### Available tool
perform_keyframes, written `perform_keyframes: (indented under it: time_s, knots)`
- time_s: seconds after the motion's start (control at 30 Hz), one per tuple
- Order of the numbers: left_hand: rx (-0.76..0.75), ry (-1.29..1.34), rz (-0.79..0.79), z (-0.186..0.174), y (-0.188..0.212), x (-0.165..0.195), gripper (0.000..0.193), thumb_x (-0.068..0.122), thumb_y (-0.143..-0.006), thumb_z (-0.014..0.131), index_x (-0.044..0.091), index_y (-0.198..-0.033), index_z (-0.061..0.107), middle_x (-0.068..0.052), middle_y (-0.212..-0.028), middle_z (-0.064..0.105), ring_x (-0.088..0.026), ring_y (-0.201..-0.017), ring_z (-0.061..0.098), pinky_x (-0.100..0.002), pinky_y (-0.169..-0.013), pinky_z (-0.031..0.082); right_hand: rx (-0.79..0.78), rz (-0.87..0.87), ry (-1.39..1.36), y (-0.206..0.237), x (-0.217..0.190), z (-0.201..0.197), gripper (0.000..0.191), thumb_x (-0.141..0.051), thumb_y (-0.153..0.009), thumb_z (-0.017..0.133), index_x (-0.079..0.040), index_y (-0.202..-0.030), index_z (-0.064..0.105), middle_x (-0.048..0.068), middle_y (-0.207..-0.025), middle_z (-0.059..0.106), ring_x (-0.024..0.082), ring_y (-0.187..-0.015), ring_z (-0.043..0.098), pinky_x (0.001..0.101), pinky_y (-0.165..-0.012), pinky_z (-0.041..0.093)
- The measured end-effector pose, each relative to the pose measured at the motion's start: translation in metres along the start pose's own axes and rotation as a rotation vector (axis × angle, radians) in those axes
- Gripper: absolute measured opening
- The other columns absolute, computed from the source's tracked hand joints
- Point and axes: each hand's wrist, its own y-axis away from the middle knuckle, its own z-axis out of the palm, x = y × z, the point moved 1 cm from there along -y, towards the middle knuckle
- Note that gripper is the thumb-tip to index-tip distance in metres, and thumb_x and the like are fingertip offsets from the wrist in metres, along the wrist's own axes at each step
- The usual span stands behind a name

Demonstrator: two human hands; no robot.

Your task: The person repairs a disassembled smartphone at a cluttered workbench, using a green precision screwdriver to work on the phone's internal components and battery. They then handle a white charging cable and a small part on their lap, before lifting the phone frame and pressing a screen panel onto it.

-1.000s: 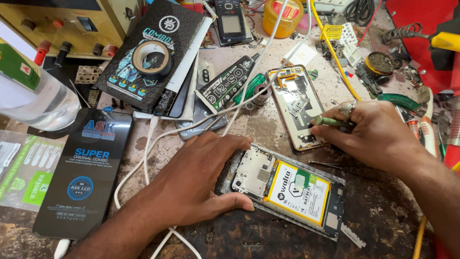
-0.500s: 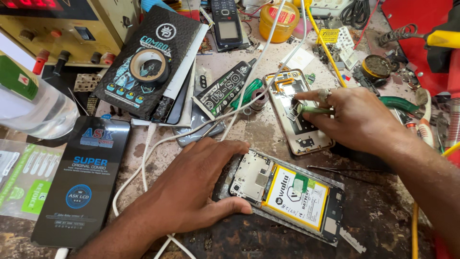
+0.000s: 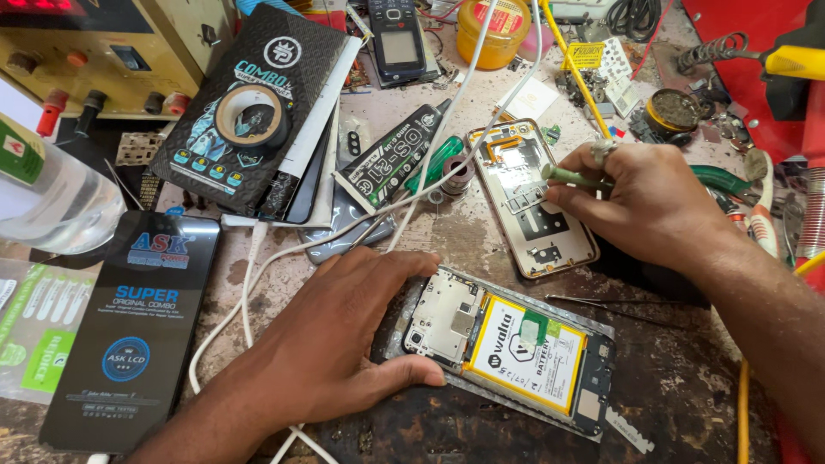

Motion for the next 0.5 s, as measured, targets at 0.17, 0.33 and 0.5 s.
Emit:
perform_keyframes:
  time_s: [0.17, 0.33, 0.5]
  knots:
    - [-0.009, 0.006, -0.014, 0.001, -0.001, 0.000, 0.087, 0.053, -0.077, 0.083, 0.003, -0.140, 0.051, -0.017, -0.122, 0.064, -0.035, -0.115, 0.059, -0.046, -0.097, 0.045, 0.014, 0.074, -0.103, 0.002, -0.001, -0.004, 0.029, -0.031, -0.090, 0.074, -0.012, -0.112, 0.079, 0.009, -0.080, 0.080, 0.014, -0.062, 0.075, 0.0363, -0.056, 0.060]
    - [-0.003, -0.002, -0.003, 0.002, -0.002, 0.001, 0.087, 0.053, -0.077, 0.083, 0.002, -0.139, 0.051, -0.018, -0.123, 0.064, -0.036, -0.115, 0.058, -0.046, -0.097, 0.044, -0.161, 0.136, 0.075, 0.000, -0.012, 0.002, 0.033, -0.039, -0.090, 0.079, -0.023, -0.119, 0.077, 0.008, -0.075, 0.081, 0.018, -0.056, 0.074, 0.0374, -0.058, 0.060]
    - [-0.029, 0.015, -0.046, 0.002, -0.002, 0.001, 0.086, 0.053, -0.076, 0.084, 0.004, -0.138, 0.051, -0.016, -0.120, 0.064, -0.035, -0.113, 0.059, -0.045, -0.096, 0.045, -0.088, 0.017, 0.067, 0.001, -0.009, 0.001, 0.032, -0.034, -0.087, 0.083, -0.012, -0.110, 0.078, 0.010, -0.079, 0.079, 0.017, -0.063, 0.074, 0.0375, -0.062, 0.059]
